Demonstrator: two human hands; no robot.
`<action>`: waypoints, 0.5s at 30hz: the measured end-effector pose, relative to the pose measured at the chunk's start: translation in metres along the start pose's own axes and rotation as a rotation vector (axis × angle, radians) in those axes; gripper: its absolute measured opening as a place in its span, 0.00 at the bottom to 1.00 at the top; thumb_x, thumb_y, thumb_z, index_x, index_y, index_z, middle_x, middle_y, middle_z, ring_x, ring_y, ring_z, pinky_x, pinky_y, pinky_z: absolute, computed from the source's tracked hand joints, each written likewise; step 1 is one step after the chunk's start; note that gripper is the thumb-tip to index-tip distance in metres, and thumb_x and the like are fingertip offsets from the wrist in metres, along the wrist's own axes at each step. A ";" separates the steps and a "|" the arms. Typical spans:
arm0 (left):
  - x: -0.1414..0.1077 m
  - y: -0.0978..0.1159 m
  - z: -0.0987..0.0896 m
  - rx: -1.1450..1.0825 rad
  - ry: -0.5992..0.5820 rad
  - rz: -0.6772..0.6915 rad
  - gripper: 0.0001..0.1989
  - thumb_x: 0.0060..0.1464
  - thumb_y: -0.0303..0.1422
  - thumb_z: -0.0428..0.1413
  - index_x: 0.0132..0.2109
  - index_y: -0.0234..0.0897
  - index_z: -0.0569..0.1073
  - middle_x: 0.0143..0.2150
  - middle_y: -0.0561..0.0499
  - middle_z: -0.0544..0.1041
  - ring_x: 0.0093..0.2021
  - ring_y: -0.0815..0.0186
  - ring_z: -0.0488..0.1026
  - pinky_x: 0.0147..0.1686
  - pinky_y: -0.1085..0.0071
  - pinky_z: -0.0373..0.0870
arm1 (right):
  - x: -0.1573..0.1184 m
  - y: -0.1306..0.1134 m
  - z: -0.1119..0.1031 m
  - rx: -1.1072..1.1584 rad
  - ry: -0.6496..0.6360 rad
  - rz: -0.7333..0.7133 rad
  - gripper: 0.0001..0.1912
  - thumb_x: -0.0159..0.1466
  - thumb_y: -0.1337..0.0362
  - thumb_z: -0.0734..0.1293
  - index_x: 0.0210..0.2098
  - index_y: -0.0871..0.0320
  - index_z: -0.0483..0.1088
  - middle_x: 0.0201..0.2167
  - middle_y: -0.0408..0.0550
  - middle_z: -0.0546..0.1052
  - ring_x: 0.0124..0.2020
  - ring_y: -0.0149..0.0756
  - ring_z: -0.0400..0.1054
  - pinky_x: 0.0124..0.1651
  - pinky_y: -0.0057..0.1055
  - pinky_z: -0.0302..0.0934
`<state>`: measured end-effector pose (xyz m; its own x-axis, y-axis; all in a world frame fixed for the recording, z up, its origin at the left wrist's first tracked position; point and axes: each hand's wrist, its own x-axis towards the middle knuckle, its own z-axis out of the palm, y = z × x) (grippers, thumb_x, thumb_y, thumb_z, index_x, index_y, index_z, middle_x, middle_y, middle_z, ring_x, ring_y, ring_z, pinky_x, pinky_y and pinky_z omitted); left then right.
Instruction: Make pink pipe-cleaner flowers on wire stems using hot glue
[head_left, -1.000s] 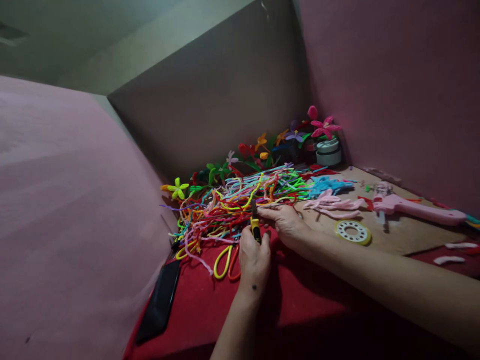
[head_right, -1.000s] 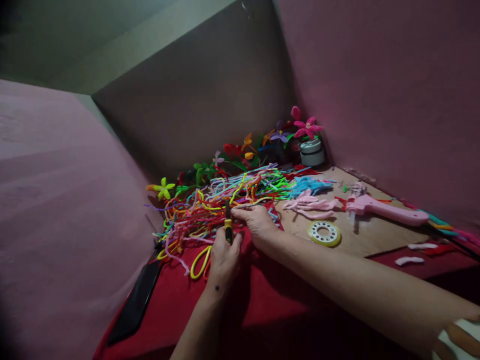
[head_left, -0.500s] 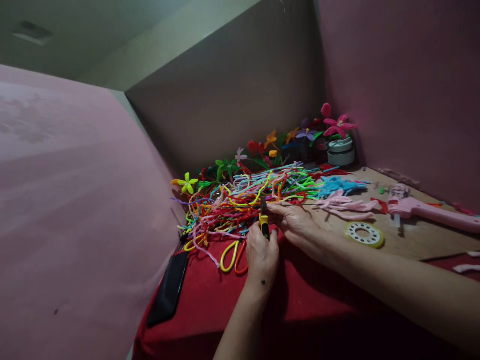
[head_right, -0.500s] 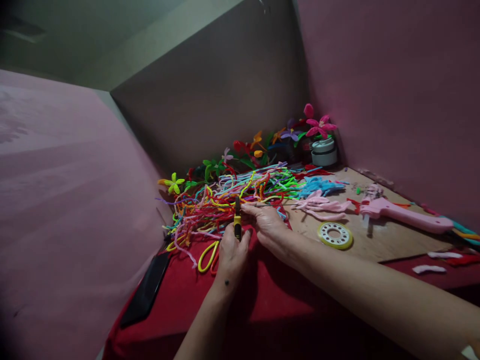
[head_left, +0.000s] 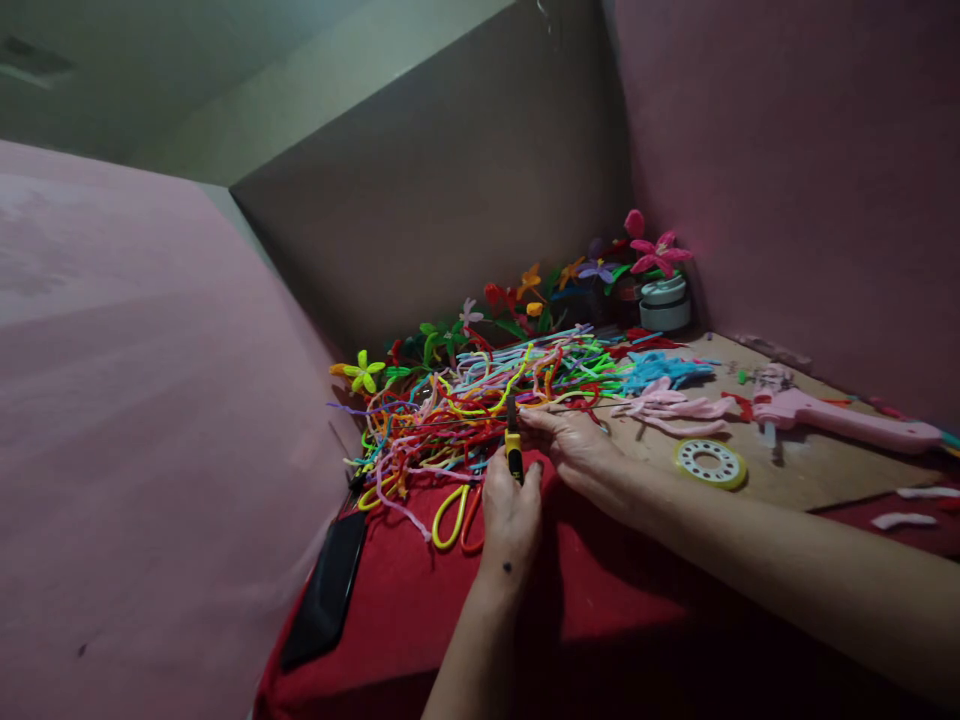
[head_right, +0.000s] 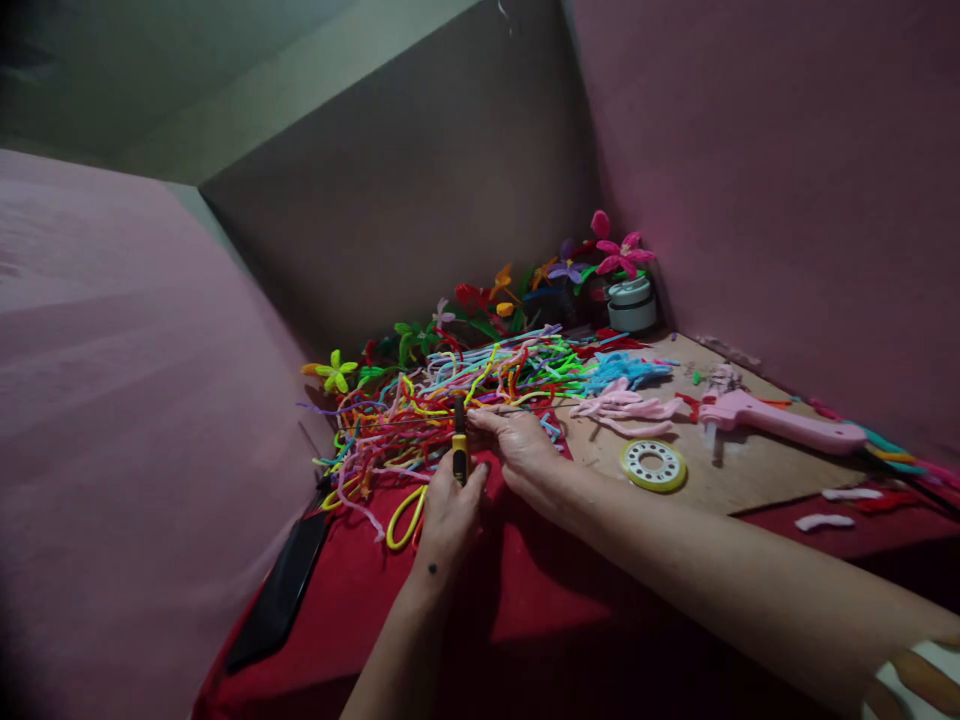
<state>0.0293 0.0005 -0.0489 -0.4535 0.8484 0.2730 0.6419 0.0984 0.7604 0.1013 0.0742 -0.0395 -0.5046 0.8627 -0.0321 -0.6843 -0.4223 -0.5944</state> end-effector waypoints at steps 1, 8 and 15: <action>0.000 0.000 0.000 -0.006 -0.001 0.002 0.13 0.48 0.33 0.51 0.42 0.33 0.70 0.37 0.45 0.73 0.40 0.60 0.70 0.38 0.67 0.63 | 0.001 0.000 0.000 0.000 -0.001 0.000 0.05 0.45 0.68 0.71 0.22 0.62 0.71 0.21 0.44 0.75 0.23 0.30 0.67 0.33 0.30 0.62; 0.003 -0.003 0.002 -0.016 0.003 0.014 0.13 0.48 0.32 0.52 0.42 0.34 0.70 0.35 0.46 0.74 0.39 0.60 0.70 0.38 0.67 0.64 | 0.000 -0.004 0.001 -0.018 0.013 -0.014 0.05 0.45 0.70 0.71 0.21 0.62 0.70 0.19 0.43 0.74 0.21 0.29 0.67 0.30 0.29 0.62; 0.003 0.001 -0.002 0.076 0.032 -0.054 0.10 0.48 0.35 0.52 0.38 0.36 0.69 0.32 0.47 0.73 0.34 0.60 0.71 0.34 0.67 0.64 | 0.001 -0.005 0.001 -0.015 0.010 -0.025 0.06 0.41 0.70 0.71 0.19 0.62 0.69 0.18 0.43 0.74 0.20 0.29 0.67 0.28 0.28 0.62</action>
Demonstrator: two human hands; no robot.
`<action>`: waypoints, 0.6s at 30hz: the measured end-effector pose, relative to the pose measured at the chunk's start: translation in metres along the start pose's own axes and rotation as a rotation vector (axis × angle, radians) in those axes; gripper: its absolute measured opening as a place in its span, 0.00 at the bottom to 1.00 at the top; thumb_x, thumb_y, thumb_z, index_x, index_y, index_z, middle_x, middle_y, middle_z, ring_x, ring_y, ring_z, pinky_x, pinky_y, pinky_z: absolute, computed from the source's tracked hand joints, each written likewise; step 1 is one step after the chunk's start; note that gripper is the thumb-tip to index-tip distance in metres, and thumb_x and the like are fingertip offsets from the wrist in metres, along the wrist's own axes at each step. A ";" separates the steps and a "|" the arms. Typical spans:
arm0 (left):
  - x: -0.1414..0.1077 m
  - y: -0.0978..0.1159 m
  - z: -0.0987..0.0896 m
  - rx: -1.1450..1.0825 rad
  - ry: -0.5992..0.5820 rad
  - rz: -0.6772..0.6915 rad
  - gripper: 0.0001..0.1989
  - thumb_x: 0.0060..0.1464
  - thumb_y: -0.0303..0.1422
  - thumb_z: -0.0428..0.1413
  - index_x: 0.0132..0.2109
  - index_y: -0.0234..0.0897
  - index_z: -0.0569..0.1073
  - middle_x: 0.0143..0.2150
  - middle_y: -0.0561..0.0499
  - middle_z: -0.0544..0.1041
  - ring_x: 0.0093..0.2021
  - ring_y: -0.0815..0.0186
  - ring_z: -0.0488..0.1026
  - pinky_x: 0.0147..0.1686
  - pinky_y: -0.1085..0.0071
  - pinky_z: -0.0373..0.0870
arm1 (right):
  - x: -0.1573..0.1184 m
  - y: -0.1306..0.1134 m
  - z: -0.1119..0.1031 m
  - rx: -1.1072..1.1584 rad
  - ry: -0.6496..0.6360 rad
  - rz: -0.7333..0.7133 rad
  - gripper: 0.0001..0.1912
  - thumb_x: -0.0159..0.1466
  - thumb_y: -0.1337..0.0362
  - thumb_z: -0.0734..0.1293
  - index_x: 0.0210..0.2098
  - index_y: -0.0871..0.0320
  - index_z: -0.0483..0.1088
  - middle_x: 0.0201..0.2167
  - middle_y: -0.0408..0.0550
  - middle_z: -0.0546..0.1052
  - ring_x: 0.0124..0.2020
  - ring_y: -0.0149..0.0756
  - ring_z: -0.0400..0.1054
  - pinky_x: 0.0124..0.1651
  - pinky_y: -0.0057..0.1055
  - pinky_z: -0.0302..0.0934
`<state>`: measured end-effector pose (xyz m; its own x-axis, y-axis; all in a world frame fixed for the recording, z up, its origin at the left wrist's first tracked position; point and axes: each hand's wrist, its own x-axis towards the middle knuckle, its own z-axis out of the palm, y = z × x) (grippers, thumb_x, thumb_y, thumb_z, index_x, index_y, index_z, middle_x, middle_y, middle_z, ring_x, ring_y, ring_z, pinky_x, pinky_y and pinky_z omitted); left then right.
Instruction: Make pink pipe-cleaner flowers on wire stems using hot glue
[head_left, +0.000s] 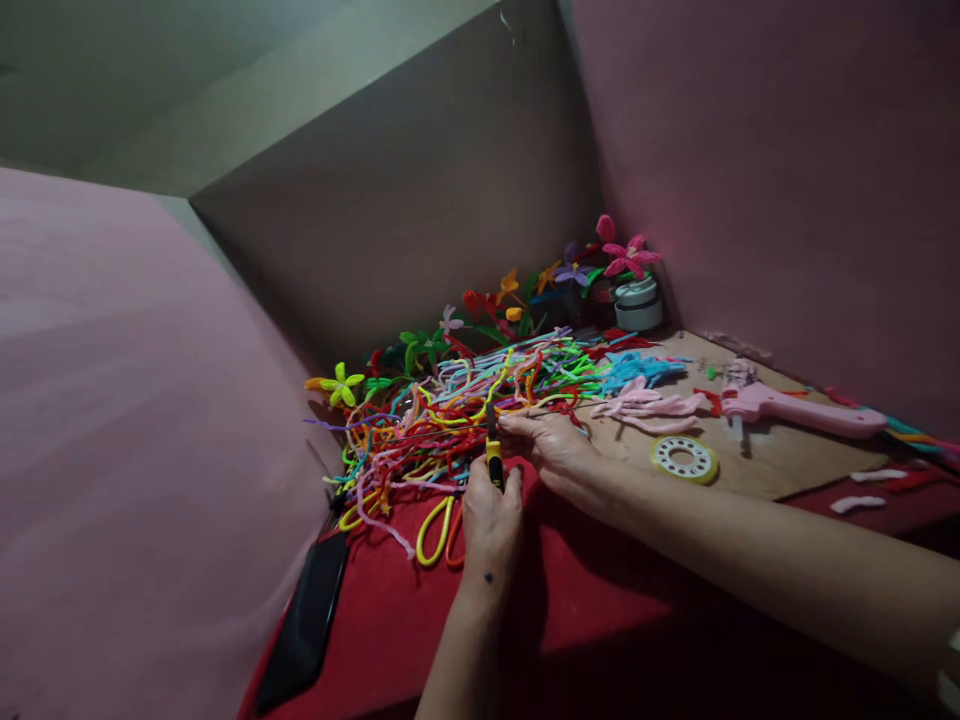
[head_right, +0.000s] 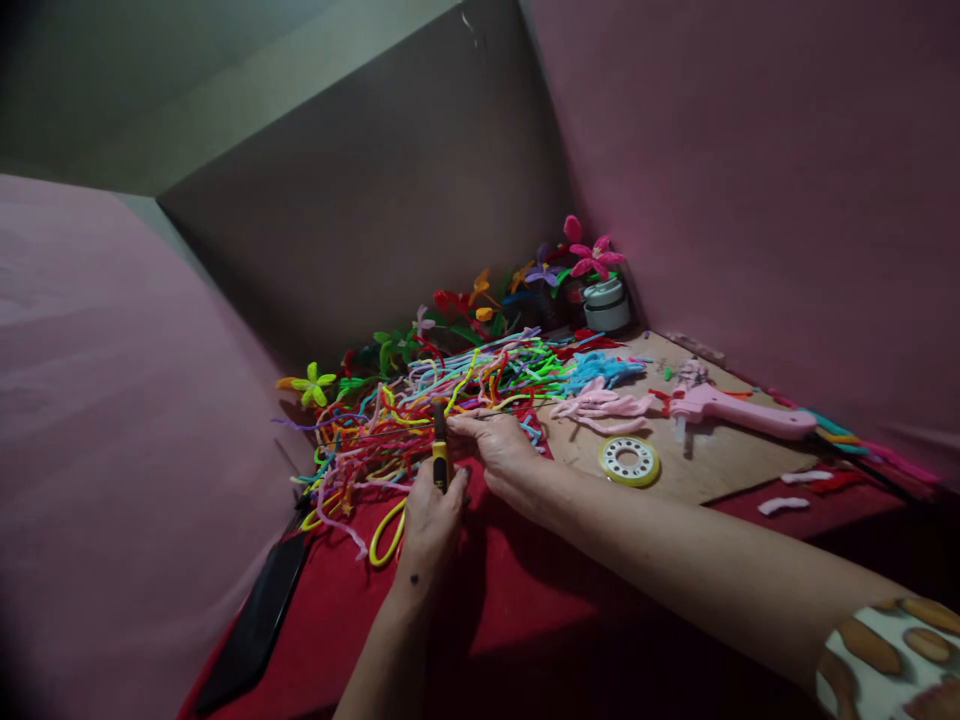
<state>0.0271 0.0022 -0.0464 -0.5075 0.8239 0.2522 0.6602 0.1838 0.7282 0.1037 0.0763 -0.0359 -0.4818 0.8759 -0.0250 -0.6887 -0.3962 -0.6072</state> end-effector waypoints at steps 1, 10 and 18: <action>0.000 0.001 -0.001 0.014 -0.003 -0.006 0.09 0.47 0.35 0.53 0.37 0.36 0.68 0.31 0.48 0.73 0.33 0.60 0.71 0.33 0.67 0.64 | 0.000 0.000 0.000 0.001 0.000 -0.002 0.07 0.41 0.70 0.71 0.19 0.62 0.69 0.18 0.43 0.74 0.20 0.29 0.67 0.28 0.28 0.62; 0.001 0.007 -0.004 0.106 -0.027 -0.065 0.10 0.46 0.35 0.53 0.37 0.37 0.68 0.30 0.47 0.73 0.32 0.59 0.71 0.32 0.67 0.63 | 0.001 0.001 0.000 0.002 -0.015 -0.008 0.08 0.40 0.69 0.71 0.21 0.62 0.71 0.18 0.43 0.74 0.21 0.30 0.67 0.29 0.29 0.62; 0.001 0.002 -0.002 0.104 -0.004 -0.078 0.10 0.45 0.35 0.54 0.36 0.37 0.68 0.29 0.48 0.74 0.31 0.60 0.71 0.31 0.68 0.62 | 0.000 -0.001 0.000 -0.023 -0.021 0.002 0.07 0.41 0.69 0.72 0.19 0.62 0.69 0.16 0.43 0.73 0.20 0.31 0.67 0.27 0.29 0.61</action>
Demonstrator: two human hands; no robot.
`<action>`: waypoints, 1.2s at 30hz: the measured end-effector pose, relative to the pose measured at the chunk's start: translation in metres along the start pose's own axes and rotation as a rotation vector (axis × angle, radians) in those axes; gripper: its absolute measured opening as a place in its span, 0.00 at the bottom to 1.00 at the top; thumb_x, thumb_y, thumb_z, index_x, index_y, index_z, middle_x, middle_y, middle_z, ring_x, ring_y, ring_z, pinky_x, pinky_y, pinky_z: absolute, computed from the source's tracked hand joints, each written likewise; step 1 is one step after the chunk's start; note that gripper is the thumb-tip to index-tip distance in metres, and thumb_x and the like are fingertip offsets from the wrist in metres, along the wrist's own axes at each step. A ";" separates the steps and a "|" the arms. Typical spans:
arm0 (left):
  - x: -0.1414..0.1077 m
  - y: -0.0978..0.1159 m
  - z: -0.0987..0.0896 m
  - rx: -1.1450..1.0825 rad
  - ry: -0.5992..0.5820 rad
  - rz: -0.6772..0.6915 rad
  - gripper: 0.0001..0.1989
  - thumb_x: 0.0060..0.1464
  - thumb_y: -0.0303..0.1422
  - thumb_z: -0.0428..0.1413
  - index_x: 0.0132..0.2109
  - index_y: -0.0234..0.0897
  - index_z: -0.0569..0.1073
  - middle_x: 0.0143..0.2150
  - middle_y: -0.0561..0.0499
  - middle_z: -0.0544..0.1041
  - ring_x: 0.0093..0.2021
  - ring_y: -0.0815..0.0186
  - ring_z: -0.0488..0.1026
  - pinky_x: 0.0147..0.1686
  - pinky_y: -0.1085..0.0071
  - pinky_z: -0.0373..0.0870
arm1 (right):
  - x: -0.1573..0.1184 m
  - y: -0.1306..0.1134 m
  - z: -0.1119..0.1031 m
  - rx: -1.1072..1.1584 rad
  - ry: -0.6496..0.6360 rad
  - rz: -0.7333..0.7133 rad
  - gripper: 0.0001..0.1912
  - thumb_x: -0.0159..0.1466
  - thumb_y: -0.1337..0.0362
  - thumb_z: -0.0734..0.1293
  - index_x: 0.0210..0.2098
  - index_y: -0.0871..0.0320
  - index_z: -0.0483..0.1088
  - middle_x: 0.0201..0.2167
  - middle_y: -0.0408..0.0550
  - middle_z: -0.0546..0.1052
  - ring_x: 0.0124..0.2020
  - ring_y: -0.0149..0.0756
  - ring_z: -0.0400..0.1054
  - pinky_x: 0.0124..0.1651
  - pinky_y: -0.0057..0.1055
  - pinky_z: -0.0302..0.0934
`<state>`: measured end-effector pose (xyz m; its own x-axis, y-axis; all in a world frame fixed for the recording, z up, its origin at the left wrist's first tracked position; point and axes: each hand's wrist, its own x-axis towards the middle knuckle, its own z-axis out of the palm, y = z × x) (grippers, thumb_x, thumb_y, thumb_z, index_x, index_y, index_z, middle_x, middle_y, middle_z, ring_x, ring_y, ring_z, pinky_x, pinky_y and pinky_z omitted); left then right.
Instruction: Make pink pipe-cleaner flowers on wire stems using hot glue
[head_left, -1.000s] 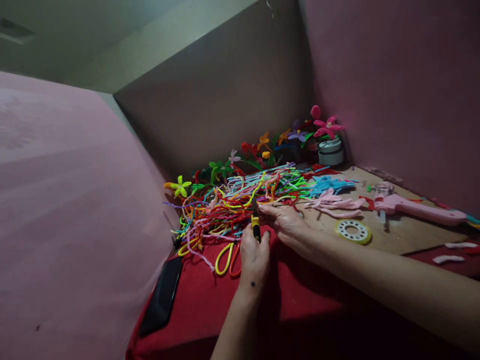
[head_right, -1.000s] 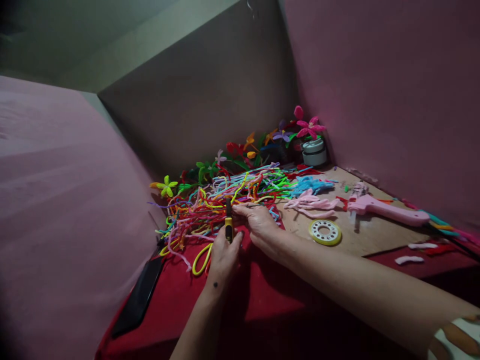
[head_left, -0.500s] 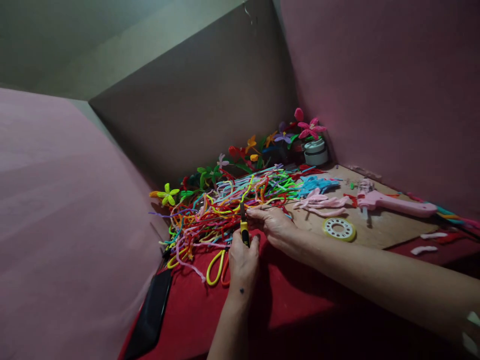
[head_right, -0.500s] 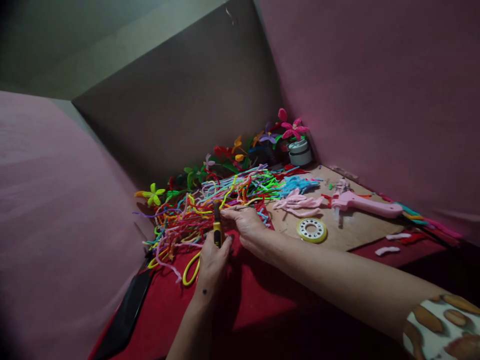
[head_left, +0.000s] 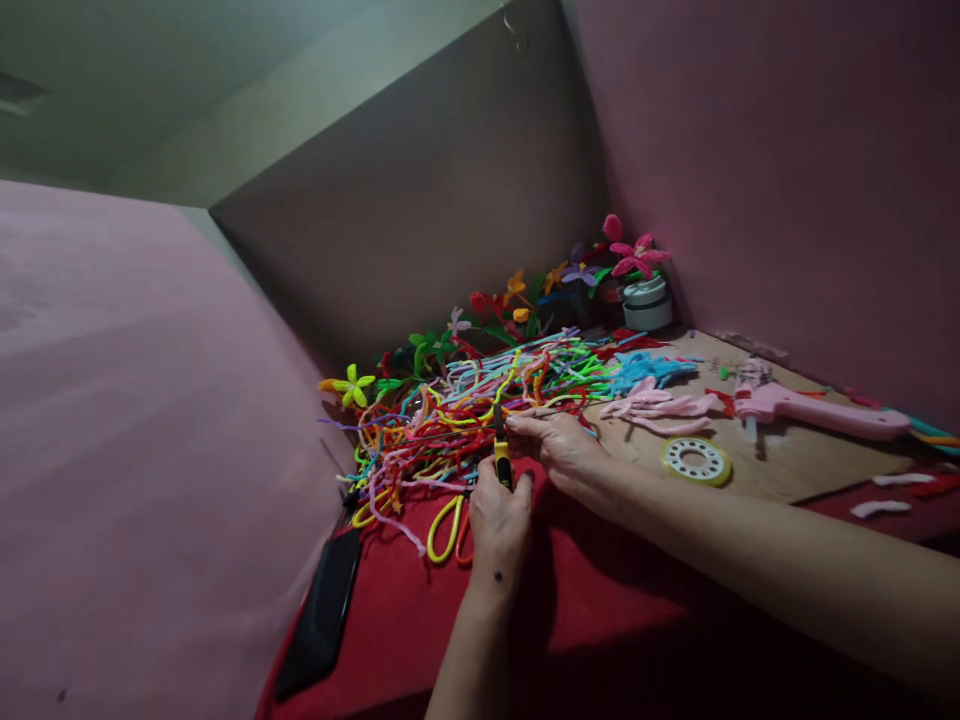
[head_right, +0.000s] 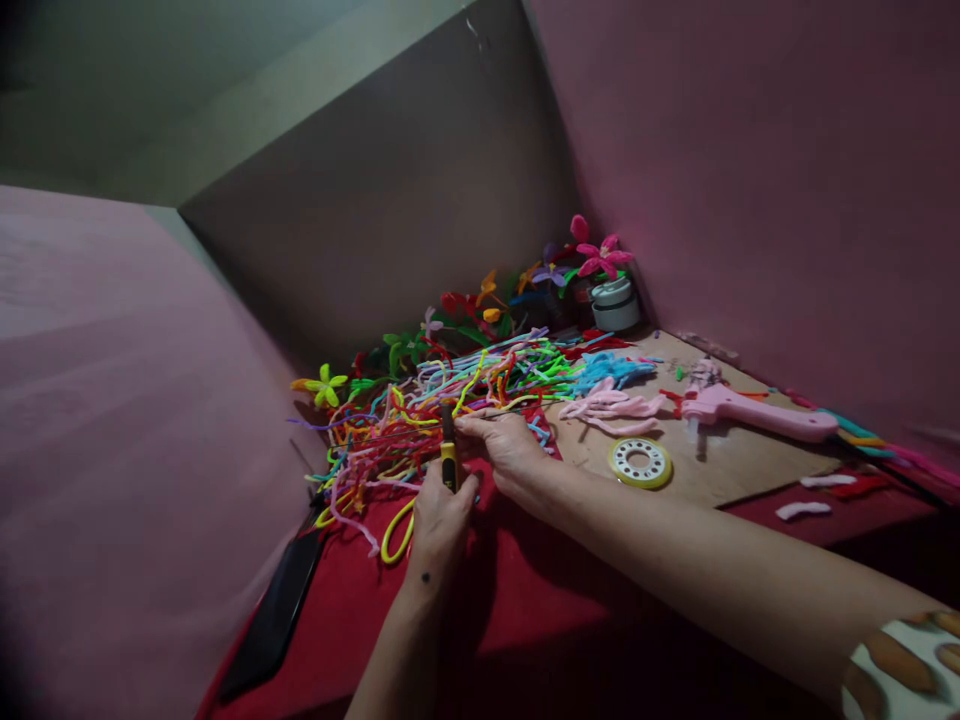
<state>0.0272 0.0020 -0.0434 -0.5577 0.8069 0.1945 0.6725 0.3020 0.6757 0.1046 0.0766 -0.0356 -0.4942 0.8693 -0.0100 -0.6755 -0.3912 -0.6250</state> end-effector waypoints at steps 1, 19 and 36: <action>0.000 -0.001 0.001 -0.008 -0.001 0.002 0.10 0.45 0.35 0.54 0.37 0.37 0.67 0.29 0.48 0.73 0.30 0.61 0.71 0.31 0.69 0.62 | 0.000 0.000 0.000 0.000 -0.003 -0.001 0.07 0.41 0.69 0.72 0.19 0.62 0.69 0.16 0.43 0.73 0.20 0.30 0.67 0.27 0.29 0.61; 0.002 -0.007 0.007 -0.162 0.005 0.057 0.10 0.45 0.31 0.53 0.38 0.34 0.67 0.31 0.47 0.74 0.32 0.62 0.71 0.34 0.68 0.64 | 0.003 0.007 -0.004 -0.095 -0.024 0.030 0.06 0.45 0.69 0.70 0.24 0.61 0.70 0.19 0.44 0.73 0.21 0.30 0.67 0.29 0.30 0.62; 0.007 -0.017 0.009 -0.255 0.023 0.045 0.09 0.43 0.33 0.55 0.33 0.37 0.66 0.25 0.53 0.70 0.27 0.66 0.67 0.30 0.71 0.62 | -0.025 0.002 -0.008 -1.344 -0.157 -1.082 0.08 0.59 0.72 0.59 0.33 0.61 0.70 0.33 0.51 0.72 0.38 0.38 0.62 0.43 0.35 0.57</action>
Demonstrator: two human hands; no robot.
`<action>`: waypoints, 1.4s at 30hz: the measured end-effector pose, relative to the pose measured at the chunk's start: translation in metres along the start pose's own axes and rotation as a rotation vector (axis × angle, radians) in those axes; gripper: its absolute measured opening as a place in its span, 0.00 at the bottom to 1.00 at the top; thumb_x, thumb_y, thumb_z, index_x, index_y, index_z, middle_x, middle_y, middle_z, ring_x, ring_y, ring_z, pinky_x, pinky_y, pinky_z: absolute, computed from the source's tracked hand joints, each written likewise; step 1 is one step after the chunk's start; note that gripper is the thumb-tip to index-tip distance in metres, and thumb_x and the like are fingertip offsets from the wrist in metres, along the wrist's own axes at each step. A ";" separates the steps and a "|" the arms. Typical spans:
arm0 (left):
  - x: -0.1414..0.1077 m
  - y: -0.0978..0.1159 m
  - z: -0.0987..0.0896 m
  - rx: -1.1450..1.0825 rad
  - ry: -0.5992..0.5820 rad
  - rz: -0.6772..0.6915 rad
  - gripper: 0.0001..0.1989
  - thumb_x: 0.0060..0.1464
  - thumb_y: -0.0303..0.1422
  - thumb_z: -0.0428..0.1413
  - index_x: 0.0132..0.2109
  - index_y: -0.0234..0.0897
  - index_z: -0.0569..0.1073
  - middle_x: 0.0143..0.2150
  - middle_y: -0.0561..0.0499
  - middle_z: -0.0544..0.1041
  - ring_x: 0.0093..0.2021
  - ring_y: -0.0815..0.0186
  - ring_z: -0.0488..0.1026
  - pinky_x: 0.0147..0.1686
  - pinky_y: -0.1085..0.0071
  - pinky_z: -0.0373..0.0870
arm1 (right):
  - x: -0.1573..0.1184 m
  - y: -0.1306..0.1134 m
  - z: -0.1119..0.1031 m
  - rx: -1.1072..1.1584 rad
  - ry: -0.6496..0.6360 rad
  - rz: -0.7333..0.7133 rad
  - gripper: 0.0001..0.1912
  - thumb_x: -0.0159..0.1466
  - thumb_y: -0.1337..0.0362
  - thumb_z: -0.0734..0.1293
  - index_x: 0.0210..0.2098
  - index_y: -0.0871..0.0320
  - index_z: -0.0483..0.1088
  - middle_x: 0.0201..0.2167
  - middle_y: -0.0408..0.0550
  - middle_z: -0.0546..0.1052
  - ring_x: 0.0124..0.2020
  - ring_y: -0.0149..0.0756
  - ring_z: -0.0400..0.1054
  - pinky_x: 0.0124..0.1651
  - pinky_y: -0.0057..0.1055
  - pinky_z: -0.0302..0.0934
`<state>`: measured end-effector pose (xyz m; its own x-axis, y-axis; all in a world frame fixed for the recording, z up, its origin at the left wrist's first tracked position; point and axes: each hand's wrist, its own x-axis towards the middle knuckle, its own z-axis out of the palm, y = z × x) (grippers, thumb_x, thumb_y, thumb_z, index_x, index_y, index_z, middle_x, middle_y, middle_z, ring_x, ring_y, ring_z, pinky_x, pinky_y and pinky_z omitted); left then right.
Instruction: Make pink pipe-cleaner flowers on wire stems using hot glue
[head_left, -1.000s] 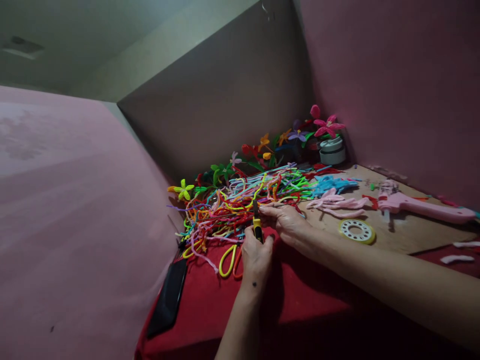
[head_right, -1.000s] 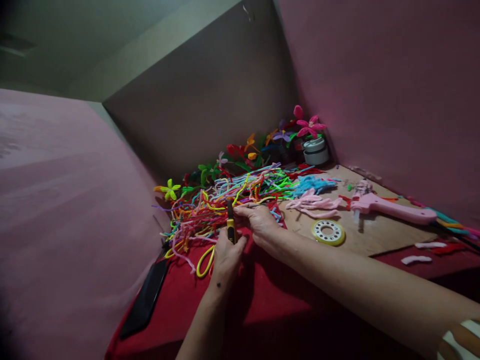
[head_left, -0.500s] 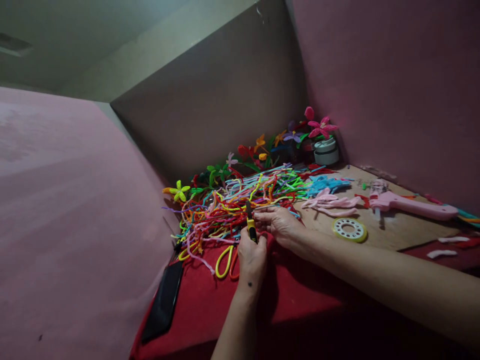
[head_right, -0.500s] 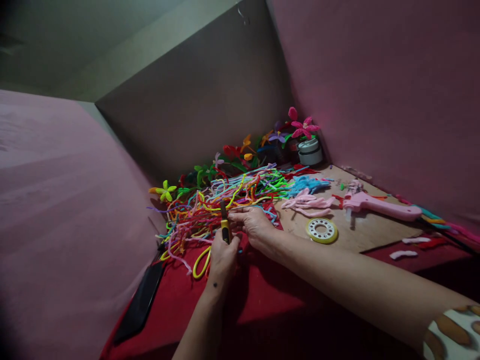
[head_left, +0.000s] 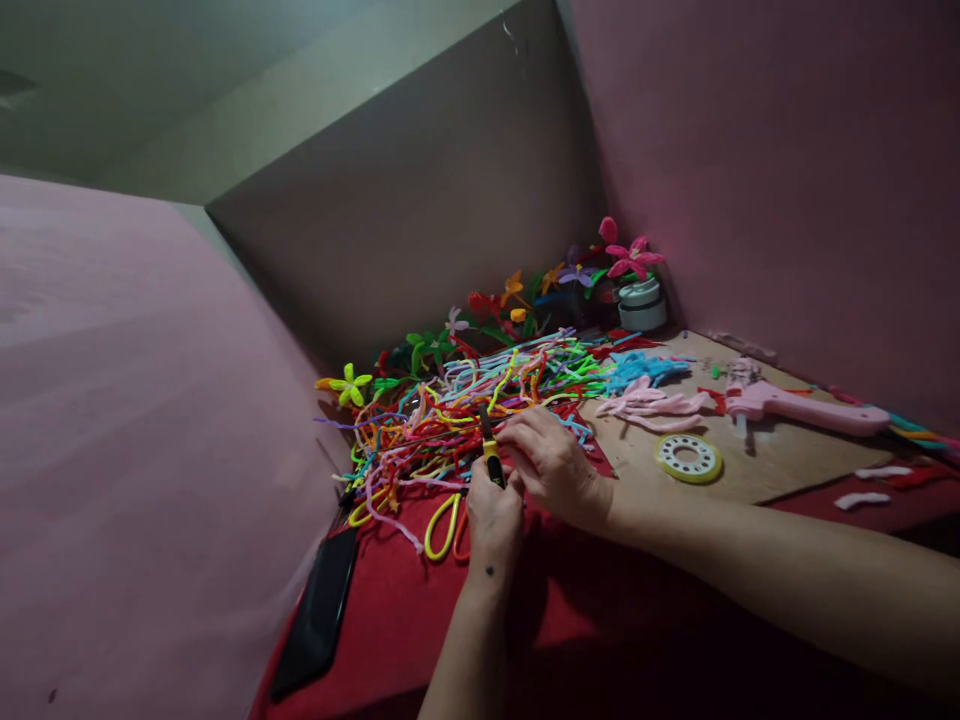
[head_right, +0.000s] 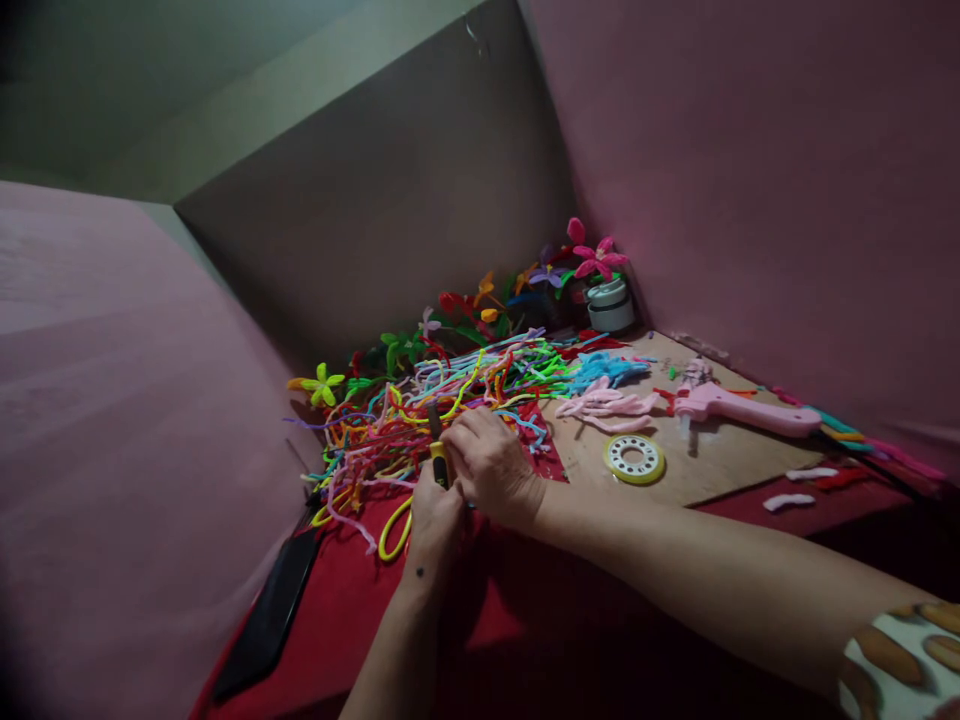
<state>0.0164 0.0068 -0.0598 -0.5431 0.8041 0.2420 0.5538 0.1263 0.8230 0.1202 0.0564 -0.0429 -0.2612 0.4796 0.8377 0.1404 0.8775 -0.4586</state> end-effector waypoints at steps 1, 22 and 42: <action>0.000 0.001 0.000 0.007 -0.002 0.001 0.09 0.43 0.33 0.55 0.33 0.37 0.65 0.25 0.53 0.70 0.27 0.66 0.67 0.30 0.70 0.62 | 0.003 0.001 -0.001 -0.132 0.013 -0.069 0.09 0.60 0.71 0.59 0.35 0.62 0.70 0.35 0.53 0.73 0.39 0.39 0.62 0.45 0.36 0.56; -0.008 0.004 -0.007 0.179 -0.071 0.046 0.11 0.46 0.30 0.50 0.39 0.36 0.70 0.33 0.47 0.73 0.35 0.60 0.70 0.33 0.68 0.62 | 0.022 0.016 -0.018 -0.459 -0.285 -0.136 0.10 0.60 0.71 0.57 0.31 0.61 0.70 0.28 0.48 0.74 0.31 0.33 0.67 0.32 0.27 0.51; 0.020 0.007 -0.005 0.030 -0.195 -0.046 0.08 0.37 0.30 0.56 0.25 0.37 0.63 0.19 0.58 0.64 0.20 0.71 0.63 0.21 0.75 0.58 | 0.048 0.021 -0.016 -0.594 -0.523 0.054 0.13 0.57 0.71 0.58 0.37 0.57 0.71 0.36 0.51 0.77 0.36 0.41 0.72 0.30 0.29 0.57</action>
<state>0.0062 0.0212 -0.0464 -0.4373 0.8939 0.0984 0.5519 0.1803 0.8142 0.1257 0.0977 -0.0073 -0.6338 0.5874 0.5033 0.6132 0.7781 -0.1360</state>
